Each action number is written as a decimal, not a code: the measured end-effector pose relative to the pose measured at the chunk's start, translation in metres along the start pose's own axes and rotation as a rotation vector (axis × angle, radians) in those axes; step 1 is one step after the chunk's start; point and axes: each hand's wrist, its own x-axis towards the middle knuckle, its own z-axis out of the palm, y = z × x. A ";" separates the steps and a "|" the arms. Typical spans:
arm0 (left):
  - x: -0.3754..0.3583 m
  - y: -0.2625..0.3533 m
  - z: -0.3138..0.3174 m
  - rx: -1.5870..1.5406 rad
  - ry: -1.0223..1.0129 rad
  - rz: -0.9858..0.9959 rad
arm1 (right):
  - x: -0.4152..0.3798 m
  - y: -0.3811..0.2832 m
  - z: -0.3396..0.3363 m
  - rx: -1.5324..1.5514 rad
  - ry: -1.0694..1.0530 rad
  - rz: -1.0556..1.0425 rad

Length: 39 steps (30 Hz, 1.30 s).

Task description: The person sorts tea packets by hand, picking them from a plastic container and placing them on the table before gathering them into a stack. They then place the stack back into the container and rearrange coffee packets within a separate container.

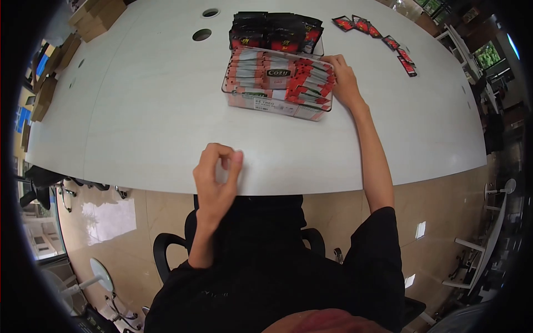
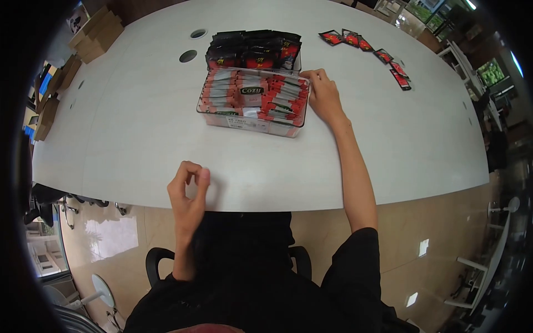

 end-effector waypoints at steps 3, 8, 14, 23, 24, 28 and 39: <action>0.006 -0.028 -0.018 0.131 -0.034 -0.158 | 0.001 -0.002 -0.001 0.021 -0.026 0.038; 0.005 -0.036 -0.014 0.448 -0.032 0.012 | 0.003 -0.002 -0.002 0.029 -0.080 0.082; 0.002 -0.031 -0.004 0.519 0.036 0.131 | -0.011 0.056 -0.031 -0.209 -0.166 0.050; 0.001 -0.028 -0.009 0.517 -0.035 0.170 | -0.087 0.233 -0.105 -0.581 0.122 0.665; 0.003 -0.028 -0.008 0.516 -0.042 0.174 | -0.087 0.242 -0.105 -0.582 0.123 0.673; 0.002 -0.028 -0.002 0.567 0.027 0.139 | -0.071 0.234 -0.112 -0.460 0.203 0.729; 0.003 -0.026 0.001 0.583 0.087 0.070 | -0.055 0.210 -0.119 -0.501 0.127 0.537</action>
